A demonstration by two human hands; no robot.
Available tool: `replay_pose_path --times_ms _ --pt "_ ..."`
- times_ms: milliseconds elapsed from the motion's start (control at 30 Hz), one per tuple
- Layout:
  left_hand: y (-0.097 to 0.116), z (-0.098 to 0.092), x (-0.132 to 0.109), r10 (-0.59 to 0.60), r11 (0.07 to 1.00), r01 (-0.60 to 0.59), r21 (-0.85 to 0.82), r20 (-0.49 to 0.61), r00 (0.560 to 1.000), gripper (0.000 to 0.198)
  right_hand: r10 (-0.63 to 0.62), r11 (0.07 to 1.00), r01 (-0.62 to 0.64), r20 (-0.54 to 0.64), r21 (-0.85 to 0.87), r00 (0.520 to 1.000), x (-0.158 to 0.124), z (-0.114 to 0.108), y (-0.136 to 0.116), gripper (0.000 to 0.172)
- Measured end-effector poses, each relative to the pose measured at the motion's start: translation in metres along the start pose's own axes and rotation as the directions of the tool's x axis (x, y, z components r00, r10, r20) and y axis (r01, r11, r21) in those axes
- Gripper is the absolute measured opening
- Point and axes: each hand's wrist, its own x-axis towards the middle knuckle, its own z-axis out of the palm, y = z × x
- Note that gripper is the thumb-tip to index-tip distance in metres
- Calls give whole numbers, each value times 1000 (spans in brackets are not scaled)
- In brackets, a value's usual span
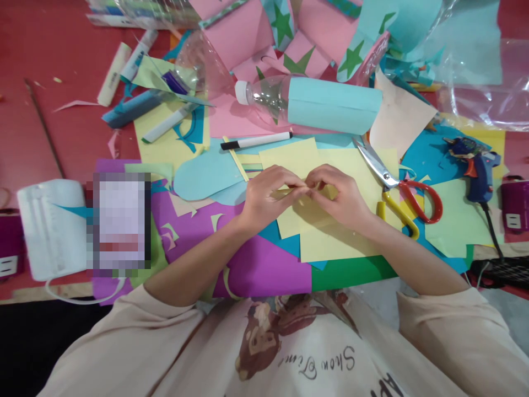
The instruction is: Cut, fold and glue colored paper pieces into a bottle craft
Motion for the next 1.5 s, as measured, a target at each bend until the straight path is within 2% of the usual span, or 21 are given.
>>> replay_pose_path --times_ms 167,267,400,533,833,1133,1367,1500 --pt "1 0 1 -76 996 76 40 -8 997 16 45 996 -39 -69 85 997 1 -4 -5 8" --pt "1 0 1 -100 994 99 35 5 995 15 67 989 -57 -69 138 995 0 -5 -5 11" --pt "-1 2 -2 -161 985 161 -57 6 987 14 59 987 -48 -67 156 996 1 -4 -3 11" --pt "-4 4 -7 -215 965 220 -144 50 975 27 19 994 -14 -51 105 999 1 -3 -2 9" --pt "-3 3 -7 -151 986 151 -67 8 989 17 -37 999 39 -62 38 997 1 -3 -2 7" --pt "0 2 -6 -142 990 142 10 44 989 18 -72 997 71 -71 -24 995 -1 -3 -2 6" --pt "-5 3 -10 -181 983 182 -16 15 983 21 -36 999 39 -109 25 993 -1 -2 -4 10" --pt "-7 4 -11 -160 986 159 -54 -19 987 18 70 990 -45 -185 132 980 0 -6 -3 10"
